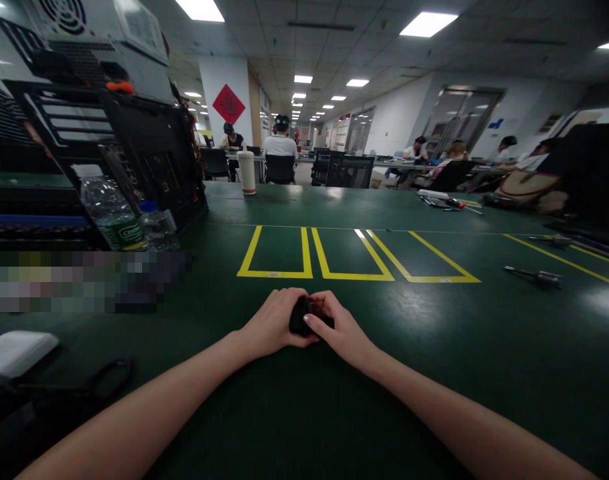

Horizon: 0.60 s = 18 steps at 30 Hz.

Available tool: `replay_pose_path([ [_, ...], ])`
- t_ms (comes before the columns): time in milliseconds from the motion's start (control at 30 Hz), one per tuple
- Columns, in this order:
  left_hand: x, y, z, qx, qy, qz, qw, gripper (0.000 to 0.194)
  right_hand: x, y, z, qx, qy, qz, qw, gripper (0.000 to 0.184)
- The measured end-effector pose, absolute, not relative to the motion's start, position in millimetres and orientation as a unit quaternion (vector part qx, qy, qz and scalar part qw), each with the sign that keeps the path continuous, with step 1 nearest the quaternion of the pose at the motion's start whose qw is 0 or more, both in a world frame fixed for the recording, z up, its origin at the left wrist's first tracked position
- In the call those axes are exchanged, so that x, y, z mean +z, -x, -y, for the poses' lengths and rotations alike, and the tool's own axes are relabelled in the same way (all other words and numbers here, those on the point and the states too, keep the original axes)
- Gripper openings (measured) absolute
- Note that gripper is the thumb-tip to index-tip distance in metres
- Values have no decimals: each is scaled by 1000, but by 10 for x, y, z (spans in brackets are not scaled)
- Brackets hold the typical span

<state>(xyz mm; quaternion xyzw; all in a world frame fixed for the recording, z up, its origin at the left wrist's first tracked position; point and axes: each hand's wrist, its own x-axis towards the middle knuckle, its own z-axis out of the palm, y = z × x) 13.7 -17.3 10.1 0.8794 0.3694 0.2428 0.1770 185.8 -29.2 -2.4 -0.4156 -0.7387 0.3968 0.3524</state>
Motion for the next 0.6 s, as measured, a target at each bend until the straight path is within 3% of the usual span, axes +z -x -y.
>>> replay_pose_path([
  [333,85,-128,170,239,-881,-370,171,53,-19,-1873,316,287,397,785,380,12],
  [600,58,-145,152,241,-879,-376,169,55,-51,-1861,296,339,402,756,390,23],
])
